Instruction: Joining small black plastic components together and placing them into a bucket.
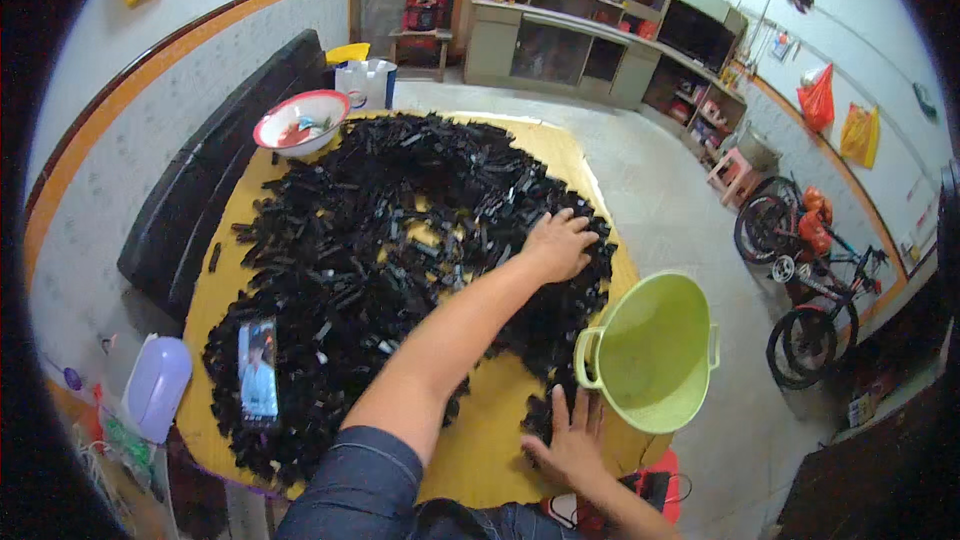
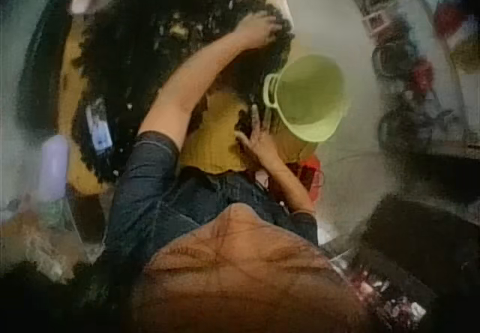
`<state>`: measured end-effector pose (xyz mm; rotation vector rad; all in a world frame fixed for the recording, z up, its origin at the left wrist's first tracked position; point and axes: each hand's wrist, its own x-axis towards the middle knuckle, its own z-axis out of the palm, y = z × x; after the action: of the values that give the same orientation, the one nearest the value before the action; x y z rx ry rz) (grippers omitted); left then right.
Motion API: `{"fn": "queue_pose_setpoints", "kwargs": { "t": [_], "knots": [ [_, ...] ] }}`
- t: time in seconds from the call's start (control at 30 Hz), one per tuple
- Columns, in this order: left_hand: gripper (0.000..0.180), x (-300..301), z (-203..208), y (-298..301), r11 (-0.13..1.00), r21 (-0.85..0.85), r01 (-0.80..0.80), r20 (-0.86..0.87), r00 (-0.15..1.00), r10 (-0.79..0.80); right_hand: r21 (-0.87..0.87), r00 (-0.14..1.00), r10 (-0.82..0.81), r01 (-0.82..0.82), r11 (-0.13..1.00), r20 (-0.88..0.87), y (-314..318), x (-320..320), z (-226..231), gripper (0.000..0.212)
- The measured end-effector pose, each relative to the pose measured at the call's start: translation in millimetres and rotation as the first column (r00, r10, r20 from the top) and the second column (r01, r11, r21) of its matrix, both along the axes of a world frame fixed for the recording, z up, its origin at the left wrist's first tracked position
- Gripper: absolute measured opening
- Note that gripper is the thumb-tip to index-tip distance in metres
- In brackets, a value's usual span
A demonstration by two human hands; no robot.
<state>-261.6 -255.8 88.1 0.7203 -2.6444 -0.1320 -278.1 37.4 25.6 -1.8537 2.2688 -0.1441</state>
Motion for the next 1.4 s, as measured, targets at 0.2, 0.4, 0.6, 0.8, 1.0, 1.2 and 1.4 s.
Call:
{"fn": "queue_pose_setpoints", "kwargs": {
  "t": [0.2,0.4,0.6,0.8,1.0,1.2,1.4],
  "knots": [
    [0.056,-25.4,3.6,-18.5,0.968,0.234,-0.093,0.381,0.925,-0.003,-0.127,0.994,0.110,-0.111,0.986,-0.014,-27.3,4.2,-8.1,0.089],
    [0.050,20.7,-4.4,-1.8,0.967,0.247,-0.058,0.320,0.947,-0.025,-0.204,0.969,0.242,-0.246,0.948,-0.043,-51.3,13.6,0.8,0.078],
    [0.046,64.0,-1.8,31.0,0.981,0.178,-0.077,0.393,0.919,0.001,-0.259,0.942,0.334,-0.333,0.907,-0.040,-47.0,11.7,-7.1,0.071],
    [0.046,107.2,-6.6,57.4,0.987,0.158,0.006,0.235,0.971,-0.044,-0.341,0.932,0.360,-0.355,0.871,-0.050,-41.8,12.6,8.0,0.057],
    [0.044,200.0,9.8,14.7,0.981,0.096,-0.169,0.091,0.983,0.160,-0.489,0.923,0.383,-0.355,0.797,-0.045,-60.6,36.5,40.0,0.044],
    [0.060,266.4,-3.6,1.3,0.519,0.328,-0.789,0.335,0.611,0.717,-0.620,0.744,0.651,-0.442,0.648,0.151,-133.0,102.7,45.4,0.042],
    [0.058,241.6,-6.0,23.8,0.647,0.320,-0.692,0.310,0.721,0.619,-0.404,0.768,0.613,-0.629,0.664,-0.186,-127.9,104.8,30.9,0.048]
  ]
}}
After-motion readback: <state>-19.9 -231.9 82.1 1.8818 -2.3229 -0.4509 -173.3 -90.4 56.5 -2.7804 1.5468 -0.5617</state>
